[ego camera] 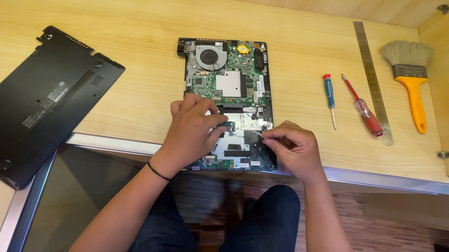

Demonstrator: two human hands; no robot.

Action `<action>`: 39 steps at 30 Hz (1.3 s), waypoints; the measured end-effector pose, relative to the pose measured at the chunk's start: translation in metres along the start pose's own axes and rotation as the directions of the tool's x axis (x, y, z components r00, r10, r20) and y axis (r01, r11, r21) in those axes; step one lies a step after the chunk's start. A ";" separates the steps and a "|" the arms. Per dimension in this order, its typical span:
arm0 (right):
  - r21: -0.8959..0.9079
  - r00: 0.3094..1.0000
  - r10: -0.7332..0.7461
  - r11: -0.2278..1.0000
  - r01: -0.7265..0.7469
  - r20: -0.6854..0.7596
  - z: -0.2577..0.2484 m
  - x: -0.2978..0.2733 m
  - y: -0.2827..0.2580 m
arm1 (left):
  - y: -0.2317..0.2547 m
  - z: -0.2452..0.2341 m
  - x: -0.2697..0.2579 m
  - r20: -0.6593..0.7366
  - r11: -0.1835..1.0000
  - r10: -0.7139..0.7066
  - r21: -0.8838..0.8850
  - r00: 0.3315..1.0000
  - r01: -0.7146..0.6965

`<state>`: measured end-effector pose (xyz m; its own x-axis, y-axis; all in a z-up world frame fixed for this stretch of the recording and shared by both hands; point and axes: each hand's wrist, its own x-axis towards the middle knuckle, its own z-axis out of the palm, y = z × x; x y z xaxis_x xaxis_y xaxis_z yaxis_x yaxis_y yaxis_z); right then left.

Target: The person works on a disassembled laptop motherboard on a wooden desk, connecting and disconnecting ribbon cables and small components by hand. The person handles a small green circuit board and various internal connectors while the laptop casing and tools remain on the desk.

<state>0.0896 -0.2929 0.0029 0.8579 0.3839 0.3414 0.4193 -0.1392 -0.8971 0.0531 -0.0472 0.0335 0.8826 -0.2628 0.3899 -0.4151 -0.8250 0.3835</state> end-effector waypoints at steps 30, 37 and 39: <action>0.183 0.998 0.051 0.982 -0.044 -0.035 -0.006 -0.006 0.013 | -0.071 -0.009 -0.050 -0.297 0.901 -0.282 -0.410 0.912 0.145; 0.251 0.975 0.071 0.968 -0.016 -0.210 -0.004 -0.012 0.024 | -0.064 -0.015 -0.051 -0.323 0.812 -0.356 -0.571 0.877 0.120; 0.244 0.974 0.077 0.969 -0.023 -0.213 -0.002 -0.012 0.021 | -0.058 -0.016 -0.050 -0.313 0.811 -0.341 -0.575 0.886 0.109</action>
<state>0.0887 -0.3022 -0.0197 0.9313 0.1687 0.3229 0.3138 0.0789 -0.9462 0.0297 0.0216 0.0053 0.8545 0.2054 0.4771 -0.3676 -0.4099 0.8348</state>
